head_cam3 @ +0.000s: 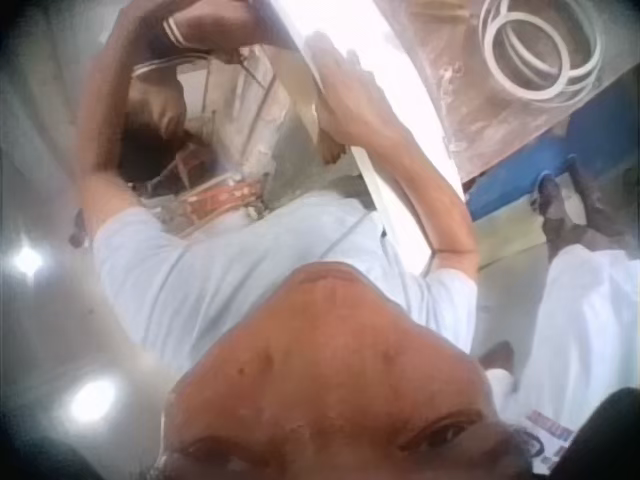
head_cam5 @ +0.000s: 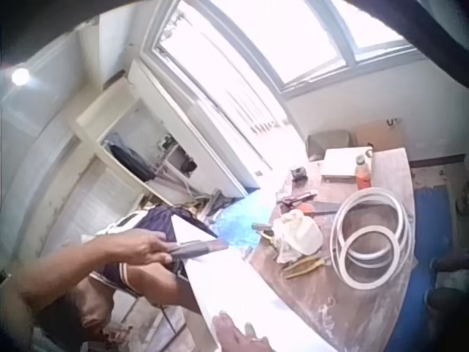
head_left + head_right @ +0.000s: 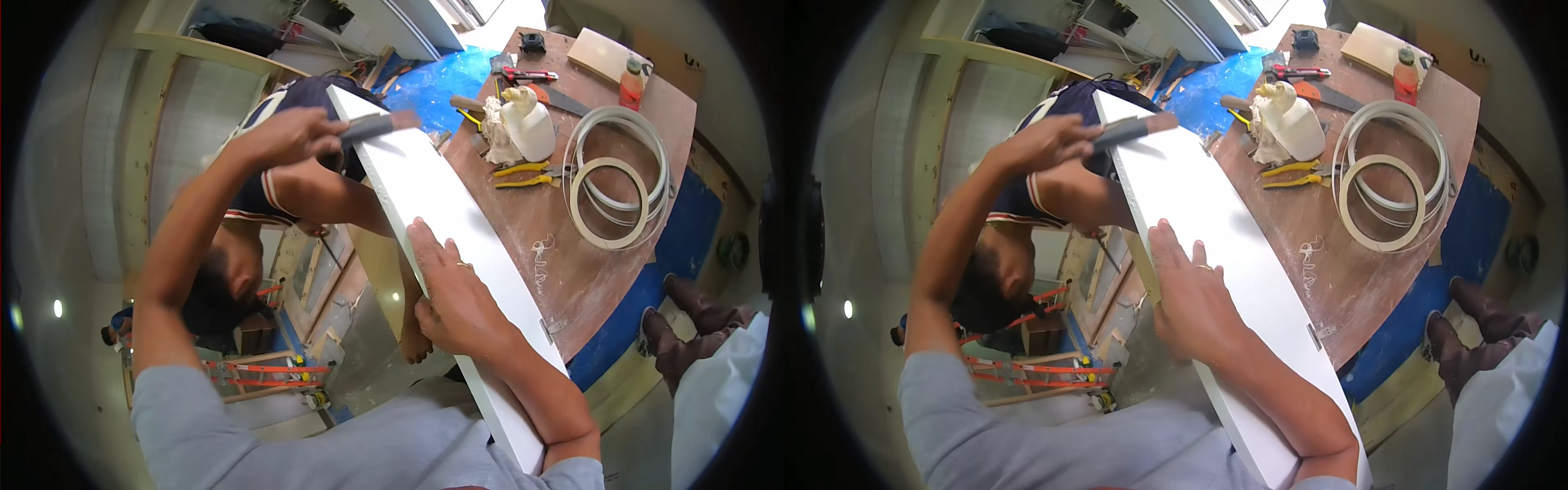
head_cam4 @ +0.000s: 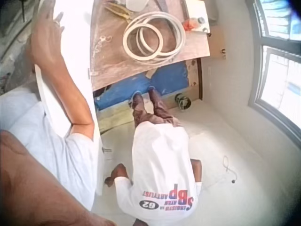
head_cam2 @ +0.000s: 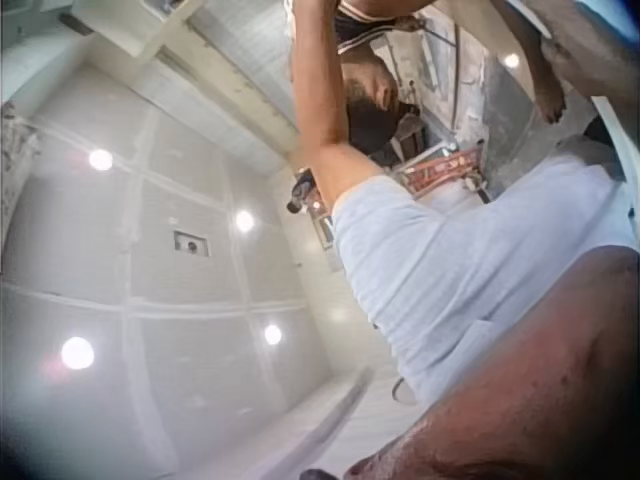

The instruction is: The person sands the edge of a white wooden board with a sanding block and then wipes the surface with a cloth.

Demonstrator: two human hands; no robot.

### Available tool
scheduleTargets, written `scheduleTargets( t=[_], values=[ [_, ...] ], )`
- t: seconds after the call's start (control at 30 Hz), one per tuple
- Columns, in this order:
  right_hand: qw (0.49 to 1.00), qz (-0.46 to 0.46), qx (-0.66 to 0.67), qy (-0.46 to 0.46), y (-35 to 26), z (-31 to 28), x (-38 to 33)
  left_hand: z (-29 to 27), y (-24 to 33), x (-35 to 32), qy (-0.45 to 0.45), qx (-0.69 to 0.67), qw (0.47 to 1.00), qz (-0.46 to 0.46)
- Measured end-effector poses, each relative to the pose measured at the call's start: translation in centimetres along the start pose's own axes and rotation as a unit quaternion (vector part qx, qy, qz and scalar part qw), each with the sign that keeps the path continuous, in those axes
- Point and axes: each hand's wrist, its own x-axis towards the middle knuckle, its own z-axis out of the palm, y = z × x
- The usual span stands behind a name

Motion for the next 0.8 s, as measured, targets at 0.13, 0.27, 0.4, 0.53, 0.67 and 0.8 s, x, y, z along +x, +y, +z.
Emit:
scheduleTargets(
  t=[0.13,0.27,0.4,0.53,0.67,0.8],
  values=[
    [1.000,0.018,-0.004,0.004,-0.5,-1.0,0.2,0.2,1.0,-2.0,0.042,0.048,0.997,0.050],
    [1.000,0.017,-0.013,-0.013,-0.5,-0.4,-0.6,4.3,-6.7,5.6,0.060,-0.012,0.997,-0.055],
    [0.999,0.013,-0.009,-0.032,-1.0,0.5,-0.6,6.6,-12.0,8.7,0.106,-0.019,0.990,-0.095],
    [1.000,0.027,0.000,0.008,-0.8,0.0,-0.4,6.8,-4.0,2.3,0.176,-0.019,0.982,0.061],
    [0.996,0.019,0.025,0.084,-0.2,-0.8,-0.7,3.3,9.2,-6.3,0.107,-0.031,0.987,0.116],
    [0.994,0.008,-0.005,0.108,-0.1,-1.2,-0.8,3.6,8.1,-3.7,0.114,-0.028,0.991,0.062]
  ],
)
